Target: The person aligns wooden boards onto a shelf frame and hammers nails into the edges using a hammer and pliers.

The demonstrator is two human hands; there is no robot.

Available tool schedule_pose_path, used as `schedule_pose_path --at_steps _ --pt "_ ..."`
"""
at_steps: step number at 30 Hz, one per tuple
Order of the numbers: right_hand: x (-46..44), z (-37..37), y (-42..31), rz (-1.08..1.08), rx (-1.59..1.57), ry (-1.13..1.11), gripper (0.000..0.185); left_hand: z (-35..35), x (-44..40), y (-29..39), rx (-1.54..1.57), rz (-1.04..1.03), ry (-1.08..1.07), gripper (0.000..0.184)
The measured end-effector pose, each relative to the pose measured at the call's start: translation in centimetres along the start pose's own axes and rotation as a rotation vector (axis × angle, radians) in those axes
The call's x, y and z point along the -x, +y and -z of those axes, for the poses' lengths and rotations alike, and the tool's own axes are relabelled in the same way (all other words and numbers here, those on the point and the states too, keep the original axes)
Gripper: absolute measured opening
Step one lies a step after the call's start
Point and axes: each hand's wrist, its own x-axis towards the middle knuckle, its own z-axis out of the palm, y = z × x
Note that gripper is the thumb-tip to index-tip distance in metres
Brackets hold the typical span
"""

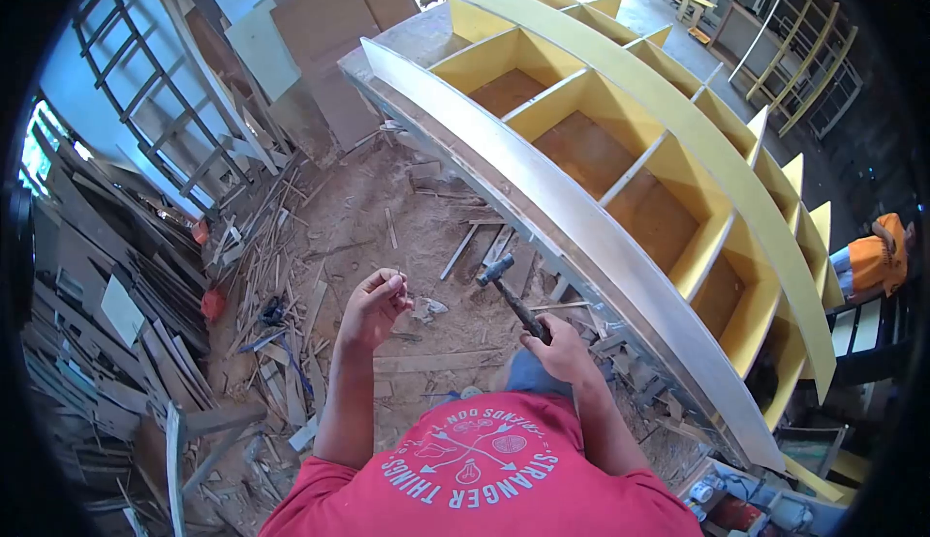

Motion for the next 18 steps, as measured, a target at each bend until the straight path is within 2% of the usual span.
schedule_pose_path --at_steps 3,6,7,10,13,16,18 --pt "-7.0 -0.1 -3.3 -0.404 -0.099 -0.159 0.037 2.7 -5.7 2.5 -0.026 0.002 0.11 0.009" --pt "-16.5 -1.7 -0.1 -0.103 0.147 -0.167 0.038 5.6 -11.6 5.2 -0.07 0.001 0.168 0.013" --pt "-20.3 -2.9 2.7 0.002 0.125 -0.187 0.037 6.8 -13.3 6.1 -0.102 0.006 0.185 0.014" --pt "-32.6 -5.2 2.1 -0.106 0.008 -0.357 0.034 10.4 -18.5 10.3 -0.184 0.003 0.269 0.015" --pt "-42.9 -6.9 -2.5 -0.023 0.154 -0.374 0.029 12.7 -22.5 14.5 -0.197 0.031 0.356 0.015" --pt "-50.3 -7.8 -6.3 0.035 0.222 -0.35 0.027 14.8 -27.5 17.4 -0.199 0.098 0.342 0.015" --pt "-54.5 -7.8 -7.3 0.102 0.128 -0.387 0.027 16.4 -31.4 19.0 -0.231 0.14 0.332 0.015"
